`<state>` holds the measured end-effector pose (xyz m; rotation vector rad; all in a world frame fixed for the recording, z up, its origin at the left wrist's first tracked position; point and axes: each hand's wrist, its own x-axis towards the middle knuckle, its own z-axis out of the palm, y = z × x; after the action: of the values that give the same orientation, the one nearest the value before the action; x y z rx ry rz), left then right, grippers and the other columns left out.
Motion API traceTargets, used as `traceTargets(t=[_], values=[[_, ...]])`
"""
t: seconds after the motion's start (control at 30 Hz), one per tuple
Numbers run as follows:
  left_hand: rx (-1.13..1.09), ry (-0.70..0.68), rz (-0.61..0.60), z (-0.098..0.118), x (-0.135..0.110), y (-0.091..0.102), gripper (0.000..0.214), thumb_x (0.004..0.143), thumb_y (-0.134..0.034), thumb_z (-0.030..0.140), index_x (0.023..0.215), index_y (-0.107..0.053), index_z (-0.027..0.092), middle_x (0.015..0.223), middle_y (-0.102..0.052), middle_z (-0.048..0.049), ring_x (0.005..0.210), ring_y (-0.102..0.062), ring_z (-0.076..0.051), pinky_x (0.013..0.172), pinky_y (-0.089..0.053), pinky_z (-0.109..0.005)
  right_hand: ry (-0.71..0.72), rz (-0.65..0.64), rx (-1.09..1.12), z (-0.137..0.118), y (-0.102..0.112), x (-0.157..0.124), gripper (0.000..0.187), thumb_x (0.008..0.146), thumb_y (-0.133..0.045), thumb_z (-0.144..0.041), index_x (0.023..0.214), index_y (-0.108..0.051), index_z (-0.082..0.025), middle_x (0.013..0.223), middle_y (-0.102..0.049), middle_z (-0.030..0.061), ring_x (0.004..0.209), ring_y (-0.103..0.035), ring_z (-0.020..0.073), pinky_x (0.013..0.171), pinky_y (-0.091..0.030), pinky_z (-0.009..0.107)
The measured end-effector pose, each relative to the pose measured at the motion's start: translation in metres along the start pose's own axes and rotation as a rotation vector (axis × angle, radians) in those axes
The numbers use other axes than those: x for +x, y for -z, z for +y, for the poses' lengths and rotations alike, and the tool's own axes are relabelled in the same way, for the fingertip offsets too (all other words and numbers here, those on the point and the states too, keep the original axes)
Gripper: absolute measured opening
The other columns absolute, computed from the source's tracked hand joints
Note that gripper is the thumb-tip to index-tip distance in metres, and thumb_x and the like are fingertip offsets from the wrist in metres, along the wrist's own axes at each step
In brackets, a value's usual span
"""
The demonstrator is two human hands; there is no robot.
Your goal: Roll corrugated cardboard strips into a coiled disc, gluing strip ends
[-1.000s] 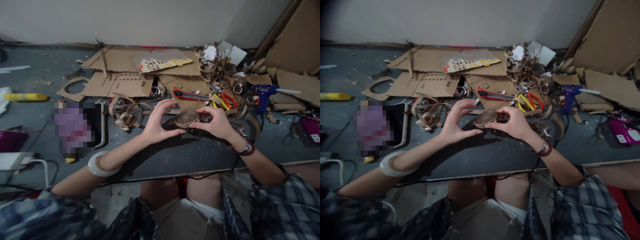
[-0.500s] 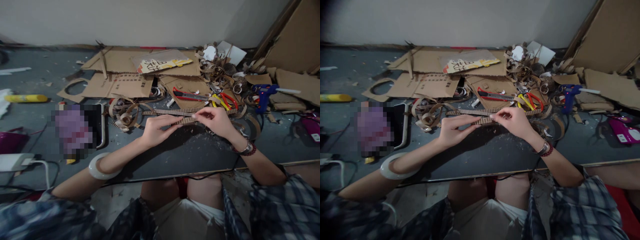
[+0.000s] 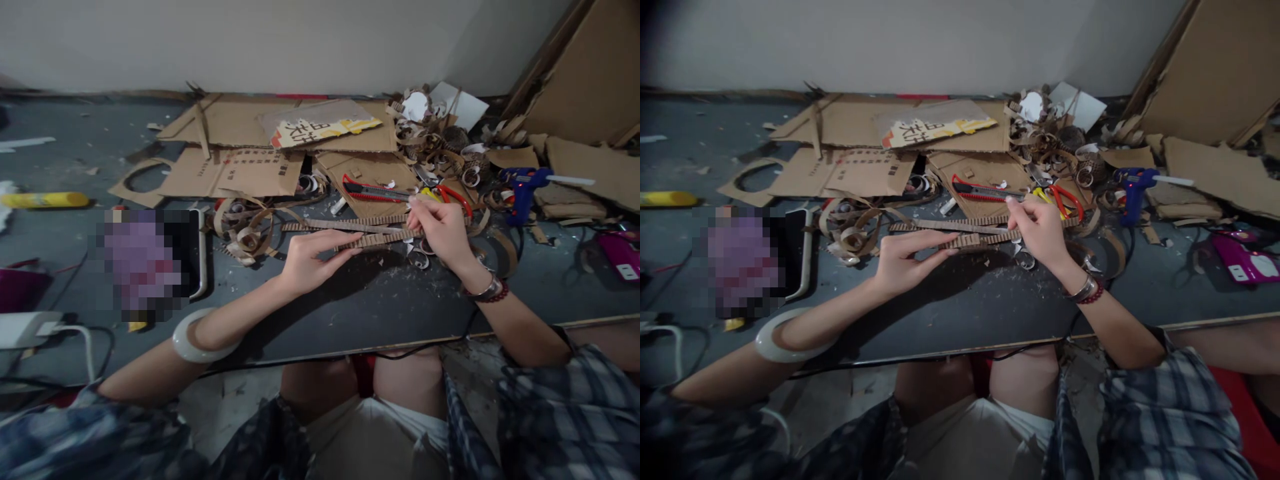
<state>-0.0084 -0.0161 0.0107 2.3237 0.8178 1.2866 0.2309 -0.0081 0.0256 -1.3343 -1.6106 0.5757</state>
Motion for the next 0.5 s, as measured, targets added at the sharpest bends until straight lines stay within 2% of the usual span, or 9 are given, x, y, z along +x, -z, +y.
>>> traceTargets(t=[0.03, 0.07, 0.1, 0.13, 0.2, 0.27, 0.33, 0.43, 0.5], values=[[0.001, 0.000, 0.000, 0.000, 0.000, 0.000, 0.020, 0.082, -0.067, 0.022, 0.101, -0.071, 0.017, 0.093, -0.075, -0.0060, 0.082, -0.071, -0.014, 0.076, -0.056, -0.023, 0.026, -0.008, -0.002, 0.001, 0.001, 0.001, 0.034, 0.088, -0.054, -0.039, 0.064, -0.066, -0.018, 0.073, -0.065, 0.0036, 0.065, -0.058, 0.0128, 0.062, -0.049, 0.029], [0.002, 0.002, -0.001, 0.000, 0.000, 0.000, 0.020, 0.083, -0.066, 0.022, 0.101, -0.071, 0.017, 0.093, -0.075, -0.0059, 0.082, -0.071, -0.014, 0.076, -0.056, -0.023, 0.056, -0.027, 0.001, 0.000, 0.001, 0.001, 0.023, 0.087, -0.055, -0.035, 0.079, -0.069, -0.019, 0.090, -0.067, 0.0051, 0.071, -0.060, 0.0133, 0.062, -0.050, 0.028], [0.002, 0.005, -0.002, 0.000, 0.000, 0.000, 0.020, 0.083, -0.066, 0.023, 0.101, -0.071, 0.018, 0.094, -0.075, -0.0057, 0.082, -0.071, -0.014, 0.076, -0.056, -0.023, 0.082, -0.053, 0.010, 0.000, 0.001, 0.000, 0.019, 0.086, -0.056, -0.031, 0.098, -0.068, -0.022, 0.107, -0.065, 0.0062, 0.077, -0.061, 0.0137, 0.063, -0.051, 0.028], [0.000, 0.010, -0.002, 0.000, 0.000, 0.000, 0.020, 0.083, -0.066, 0.023, 0.102, -0.071, 0.018, 0.094, -0.075, -0.0055, 0.082, -0.071, -0.014, 0.076, -0.056, -0.023, 0.101, -0.092, 0.028, -0.002, 0.001, -0.001, 0.030, 0.085, -0.057, -0.027, 0.114, -0.062, -0.024, 0.118, -0.060, 0.0069, 0.082, -0.061, 0.0140, 0.065, -0.053, 0.028], [-0.001, 0.025, -0.001, 0.000, 0.000, 0.000, 0.020, 0.084, -0.065, 0.024, 0.102, -0.071, 0.019, 0.095, -0.075, -0.0052, 0.082, -0.071, -0.015, 0.077, -0.056, -0.024, 0.131, -0.212, 0.092, -0.006, 0.000, -0.004, 0.043, 0.085, -0.056, -0.023, 0.127, -0.053, -0.025, 0.122, -0.059, 0.0075, 0.092, -0.062, 0.0151, 0.073, -0.055, 0.029], [0.010, 0.050, -0.004, 0.001, 0.000, 0.000, 0.020, 0.084, -0.065, 0.025, 0.102, -0.071, 0.020, 0.096, -0.074, -0.0049, 0.083, -0.071, -0.015, 0.078, -0.057, -0.025, 0.172, -0.313, 0.149, -0.010, -0.001, -0.007, 0.038, 0.084, -0.058, -0.024, 0.122, -0.056, -0.023, 0.115, -0.063, 0.0068, 0.101, -0.061, 0.0168, 0.081, -0.055, 0.031], [0.024, 0.068, -0.009, 0.001, -0.001, 0.000, 0.020, 0.084, -0.065, 0.025, 0.102, -0.070, 0.021, 0.098, -0.074, -0.0049, 0.085, -0.071, -0.016, 0.079, -0.057, -0.026, 0.239, -0.346, 0.165, -0.013, -0.003, -0.010, 0.033, 0.082, -0.063, -0.026, 0.115, -0.061, -0.022, 0.114, -0.065, 0.0063, 0.104, -0.061, 0.0174, 0.082, -0.055, 0.031], [0.034, 0.068, -0.021, 0.001, -0.001, 0.000, 0.020, 0.084, -0.064, 0.024, 0.103, -0.070, 0.020, 0.100, -0.074, -0.0056, 0.089, -0.071, -0.017, 0.083, -0.057, -0.027, 0.335, -0.291, 0.100, -0.014, -0.007, -0.015, 0.024, 0.082, -0.065, -0.028, 0.105, -0.067, -0.022, 0.107, -0.069, 0.0051, 0.100, -0.064, 0.0168, 0.086, -0.054, 0.033], [0.045, 0.055, -0.022, 0.001, 0.000, 0.000, 0.020, 0.085, -0.063, 0.023, 0.103, -0.069, 0.020, 0.100, -0.074, -0.0060, 0.089, -0.071, -0.017, 0.084, -0.057, -0.027, 0.348, -0.256, 0.063, -0.013, -0.011, -0.016, 0.019, 0.082, -0.065, -0.029, 0.100, -0.070, -0.022, 0.101, -0.072, 0.0045, 0.095, -0.066, 0.0168, 0.087, -0.054, 0.034]])
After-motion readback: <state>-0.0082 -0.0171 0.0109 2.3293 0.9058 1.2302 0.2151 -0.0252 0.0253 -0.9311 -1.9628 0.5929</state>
